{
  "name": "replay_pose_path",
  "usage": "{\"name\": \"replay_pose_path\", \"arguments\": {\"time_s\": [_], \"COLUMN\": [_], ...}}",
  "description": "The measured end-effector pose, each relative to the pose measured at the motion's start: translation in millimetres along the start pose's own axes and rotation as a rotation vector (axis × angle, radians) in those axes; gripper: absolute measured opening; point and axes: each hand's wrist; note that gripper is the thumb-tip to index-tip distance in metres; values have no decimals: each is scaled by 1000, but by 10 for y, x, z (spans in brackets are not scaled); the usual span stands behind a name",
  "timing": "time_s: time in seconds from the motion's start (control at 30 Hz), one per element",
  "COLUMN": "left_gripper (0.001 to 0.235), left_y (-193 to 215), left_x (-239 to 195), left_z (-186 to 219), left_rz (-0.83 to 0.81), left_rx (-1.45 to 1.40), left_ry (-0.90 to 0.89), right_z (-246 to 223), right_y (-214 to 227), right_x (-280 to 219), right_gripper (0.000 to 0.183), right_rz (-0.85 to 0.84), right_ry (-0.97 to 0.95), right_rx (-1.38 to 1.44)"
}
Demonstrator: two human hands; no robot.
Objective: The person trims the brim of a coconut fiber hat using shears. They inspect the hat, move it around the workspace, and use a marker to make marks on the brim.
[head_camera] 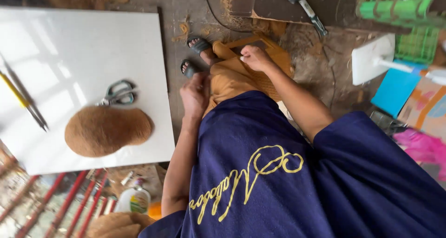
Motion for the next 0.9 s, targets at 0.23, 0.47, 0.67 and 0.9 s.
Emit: {"name": "replay_pose_path", "arguments": {"time_s": [0.23, 0.47, 0.67, 0.9], "left_gripper": [33, 25, 22, 29], "left_y": [1121, 1095, 755, 143], "left_x": [605, 692, 1750, 3451], "left_z": [2401, 2813, 3257, 3782], "left_rz": [-710, -890, -1054, -1232], "left_rx": [-713, -696, -770, -983], "left_ry": [-584, -622, -704, -886], "right_z": [381, 834, 776, 861], "right_y": [81, 646, 2058, 3541], "right_x": [-577, -414, -415, 103], "right_gripper": [28, 15, 38, 19], "right_rz": [159, 449, 571, 745], "right_ry": [-60, 264, 298, 142], "right_rx": [368, 901, 870, 1006]}}
Point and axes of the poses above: each hand's wrist, its own x-axis towards the middle knuckle, its own y-axis out of the back of the hand, z = x × y, and after that the axes turned 15 degrees about -z, right-handed
